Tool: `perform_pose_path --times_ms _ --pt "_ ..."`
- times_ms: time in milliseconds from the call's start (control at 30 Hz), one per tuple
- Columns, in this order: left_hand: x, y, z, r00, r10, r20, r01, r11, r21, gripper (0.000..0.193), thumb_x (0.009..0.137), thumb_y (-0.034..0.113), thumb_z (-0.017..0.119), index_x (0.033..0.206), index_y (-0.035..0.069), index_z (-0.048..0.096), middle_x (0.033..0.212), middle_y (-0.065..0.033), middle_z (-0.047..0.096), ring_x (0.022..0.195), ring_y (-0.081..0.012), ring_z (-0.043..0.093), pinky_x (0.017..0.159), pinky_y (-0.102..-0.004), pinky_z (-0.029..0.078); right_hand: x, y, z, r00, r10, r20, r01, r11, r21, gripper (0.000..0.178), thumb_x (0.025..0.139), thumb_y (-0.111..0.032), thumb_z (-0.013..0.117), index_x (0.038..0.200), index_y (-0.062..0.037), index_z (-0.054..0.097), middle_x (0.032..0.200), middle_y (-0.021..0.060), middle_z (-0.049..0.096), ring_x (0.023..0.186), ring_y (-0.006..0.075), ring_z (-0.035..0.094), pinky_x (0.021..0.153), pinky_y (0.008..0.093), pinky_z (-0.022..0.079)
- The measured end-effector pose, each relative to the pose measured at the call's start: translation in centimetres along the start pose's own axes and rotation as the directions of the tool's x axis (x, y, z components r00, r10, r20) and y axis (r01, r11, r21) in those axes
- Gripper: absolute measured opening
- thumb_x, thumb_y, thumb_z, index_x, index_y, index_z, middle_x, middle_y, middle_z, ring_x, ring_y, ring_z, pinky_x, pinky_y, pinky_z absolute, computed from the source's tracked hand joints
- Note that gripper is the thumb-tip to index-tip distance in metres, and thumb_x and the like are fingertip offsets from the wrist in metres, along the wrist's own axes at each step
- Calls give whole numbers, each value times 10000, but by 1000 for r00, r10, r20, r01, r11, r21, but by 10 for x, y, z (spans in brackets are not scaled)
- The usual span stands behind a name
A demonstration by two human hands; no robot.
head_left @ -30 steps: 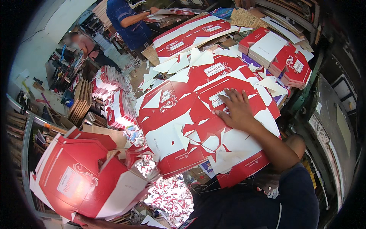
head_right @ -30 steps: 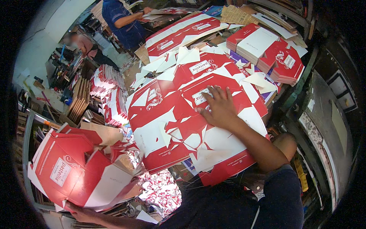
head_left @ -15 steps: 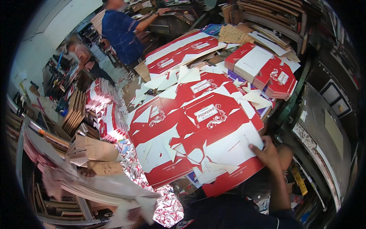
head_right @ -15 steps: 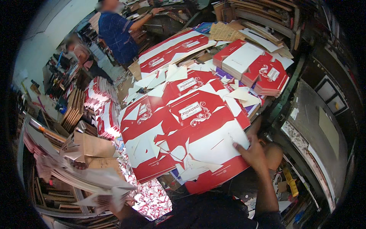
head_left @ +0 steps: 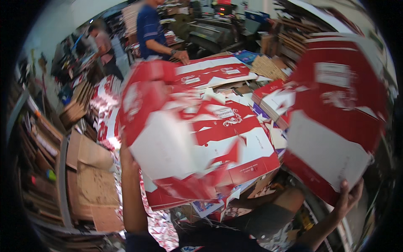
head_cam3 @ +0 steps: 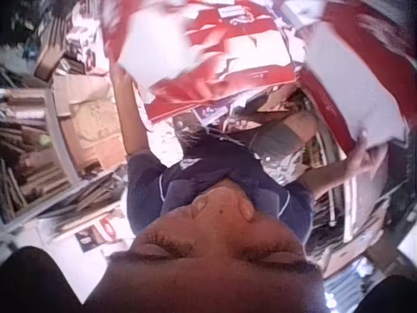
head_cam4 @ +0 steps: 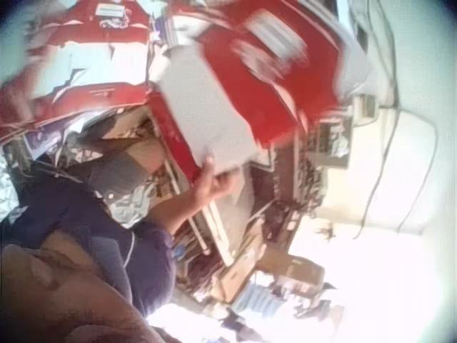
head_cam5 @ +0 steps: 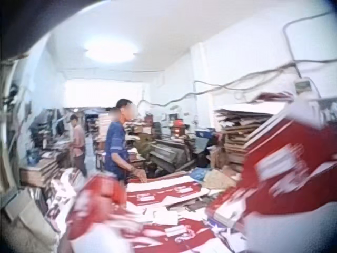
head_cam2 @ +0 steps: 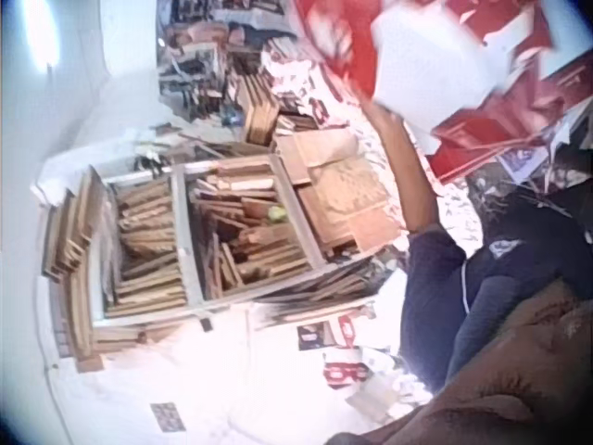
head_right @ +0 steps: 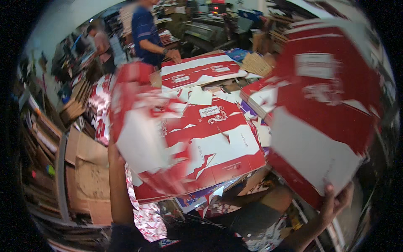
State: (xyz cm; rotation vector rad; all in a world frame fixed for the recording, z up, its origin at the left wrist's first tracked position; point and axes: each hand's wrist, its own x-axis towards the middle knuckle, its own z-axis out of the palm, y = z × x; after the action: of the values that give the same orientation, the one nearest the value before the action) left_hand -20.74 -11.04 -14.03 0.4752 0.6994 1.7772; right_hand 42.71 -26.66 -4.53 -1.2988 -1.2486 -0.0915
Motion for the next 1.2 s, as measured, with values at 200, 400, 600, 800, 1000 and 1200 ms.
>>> perform_pose_path --times_ms 200,400,600,800,1000,1200 --pt "1 -48 31 971 152 -185 74 543 836 619 988 513 570 1199 -67 632 1106 -150 693 984 -204 643 891 -361 499 42 58 -23 936 -115 -334 133 991 32 580 922 -331 707 1355 2 512 1260 140 590 1141 240 548 1020 403 414" --pt "18 -75 -17 965 250 -83 16 257 966 731 925 450 682 1395 -49 429 1329 -197 545 1208 -257 531 1025 -398 435 56 59 17 957 -16 -289 128 918 374 730 890 -380 691 1454 -7 413 1393 169 502 1245 292 491 1078 445 368" --pt "-26 -25 84 964 61 258 -234 657 717 962 856 570 718 1493 -17 299 1394 -187 473 1280 -275 499 1059 -407 416 38 39 109 997 43 -70 18 716 698 798 812 -404 771 1406 10 433 1371 188 506 1223 314 525 1055 472 412" --pt "-52 -34 141 800 -70 596 -294 820 491 672 935 322 720 1449 24 405 1373 -109 535 1285 -144 486 1053 -339 402 5 17 244 942 32 335 -275 648 710 632 799 -299 830 1258 3 517 1109 124 644 987 209 638 907 381 522" --pt "-45 -38 121 958 130 255 -247 827 505 431 873 335 792 1116 10 648 1052 -68 706 955 -147 663 853 -289 513 -7 -12 305 732 -107 673 -392 742 544 454 808 -112 840 1154 0 568 1061 122 690 940 189 666 857 334 533" --pt "-45 -33 122 949 233 214 -316 699 642 411 829 339 835 982 5 651 912 -51 687 812 -117 639 701 -269 508 -1 -44 318 738 -95 668 -467 642 608 359 806 -117 839 1092 6 660 1034 113 723 934 185 678 846 325 535"
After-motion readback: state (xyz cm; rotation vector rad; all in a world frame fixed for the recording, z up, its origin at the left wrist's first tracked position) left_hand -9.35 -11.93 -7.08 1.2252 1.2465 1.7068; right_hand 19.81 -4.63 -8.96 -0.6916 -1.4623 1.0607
